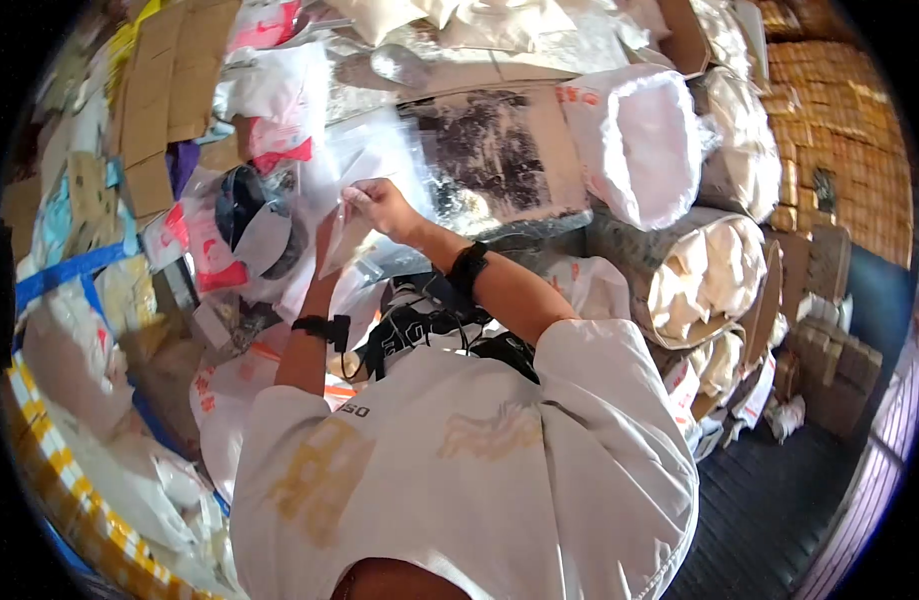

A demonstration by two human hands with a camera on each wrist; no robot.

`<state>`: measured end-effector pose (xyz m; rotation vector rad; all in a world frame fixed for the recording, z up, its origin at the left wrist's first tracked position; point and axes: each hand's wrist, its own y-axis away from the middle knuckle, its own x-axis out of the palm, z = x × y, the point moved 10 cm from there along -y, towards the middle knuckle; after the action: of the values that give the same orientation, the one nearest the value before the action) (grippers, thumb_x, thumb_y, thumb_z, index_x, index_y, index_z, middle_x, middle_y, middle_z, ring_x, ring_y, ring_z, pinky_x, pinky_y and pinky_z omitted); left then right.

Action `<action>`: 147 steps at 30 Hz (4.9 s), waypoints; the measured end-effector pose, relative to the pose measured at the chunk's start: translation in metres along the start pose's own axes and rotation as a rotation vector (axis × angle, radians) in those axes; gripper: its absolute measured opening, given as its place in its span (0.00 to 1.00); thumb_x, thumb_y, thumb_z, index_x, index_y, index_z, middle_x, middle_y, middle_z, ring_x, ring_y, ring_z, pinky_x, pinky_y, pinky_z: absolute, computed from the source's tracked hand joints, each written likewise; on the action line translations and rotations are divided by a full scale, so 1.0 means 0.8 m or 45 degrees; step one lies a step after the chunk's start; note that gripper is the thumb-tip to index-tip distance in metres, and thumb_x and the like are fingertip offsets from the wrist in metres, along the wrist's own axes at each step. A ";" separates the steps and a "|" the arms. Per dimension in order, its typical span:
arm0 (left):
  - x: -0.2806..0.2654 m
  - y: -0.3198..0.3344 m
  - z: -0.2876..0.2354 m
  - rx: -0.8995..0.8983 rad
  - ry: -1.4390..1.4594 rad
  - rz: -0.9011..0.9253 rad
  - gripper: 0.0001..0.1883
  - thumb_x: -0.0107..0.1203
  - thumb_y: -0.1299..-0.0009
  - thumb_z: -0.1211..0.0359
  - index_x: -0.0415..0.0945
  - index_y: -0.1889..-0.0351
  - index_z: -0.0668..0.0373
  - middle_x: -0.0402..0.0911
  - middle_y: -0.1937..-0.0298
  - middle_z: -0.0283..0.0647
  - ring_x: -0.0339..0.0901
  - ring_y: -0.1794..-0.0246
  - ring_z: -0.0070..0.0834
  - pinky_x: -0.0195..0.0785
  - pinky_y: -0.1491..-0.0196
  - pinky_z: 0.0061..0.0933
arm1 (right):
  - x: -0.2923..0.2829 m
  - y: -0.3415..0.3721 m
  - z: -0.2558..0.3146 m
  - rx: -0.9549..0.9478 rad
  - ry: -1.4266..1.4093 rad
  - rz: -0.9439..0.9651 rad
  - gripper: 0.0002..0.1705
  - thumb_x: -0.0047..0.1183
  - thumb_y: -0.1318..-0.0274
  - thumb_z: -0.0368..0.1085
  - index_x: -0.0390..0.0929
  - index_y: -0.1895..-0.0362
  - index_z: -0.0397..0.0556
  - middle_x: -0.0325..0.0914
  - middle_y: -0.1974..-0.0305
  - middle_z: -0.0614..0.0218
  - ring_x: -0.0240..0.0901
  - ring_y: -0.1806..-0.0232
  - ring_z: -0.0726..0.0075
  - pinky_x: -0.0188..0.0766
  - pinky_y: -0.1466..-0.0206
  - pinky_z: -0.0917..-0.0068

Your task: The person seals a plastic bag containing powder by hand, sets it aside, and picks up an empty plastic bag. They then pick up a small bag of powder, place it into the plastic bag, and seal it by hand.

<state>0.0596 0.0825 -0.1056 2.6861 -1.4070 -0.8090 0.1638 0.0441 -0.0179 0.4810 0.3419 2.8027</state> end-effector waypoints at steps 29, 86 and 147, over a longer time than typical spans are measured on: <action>0.302 0.047 -0.530 0.220 0.629 0.303 0.16 0.64 0.34 0.69 0.78 0.51 0.67 0.84 0.58 0.37 0.78 0.61 0.22 0.71 0.56 0.25 | -0.375 0.415 0.215 -0.098 -0.663 -0.223 0.42 0.64 0.46 0.33 0.57 0.29 0.44 0.70 0.38 0.60 0.68 0.37 0.63 0.68 0.35 0.63; 0.307 0.021 -0.396 -0.083 0.450 0.086 0.10 0.52 0.25 0.68 0.77 0.51 0.64 0.84 0.64 0.38 0.78 0.67 0.22 0.73 0.62 0.23 | -0.616 0.679 0.297 -0.395 -0.438 -0.760 0.22 0.44 0.28 0.42 0.69 0.35 0.47 0.79 0.48 0.66 0.78 0.50 0.71 0.74 0.46 0.71; -0.090 0.293 0.096 -1.019 0.111 -1.100 0.23 0.61 0.37 0.62 0.75 0.48 0.66 0.82 0.53 0.48 0.80 0.53 0.34 0.73 0.49 0.34 | -0.154 -0.050 -0.035 0.322 0.713 0.086 0.09 0.53 0.42 0.30 0.77 0.57 0.45 0.81 0.51 0.53 0.80 0.52 0.56 0.78 0.52 0.55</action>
<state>-0.1871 0.0151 -0.0858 2.4763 0.2014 -0.9558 0.2748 0.0382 -0.0903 -0.2665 0.8114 2.9269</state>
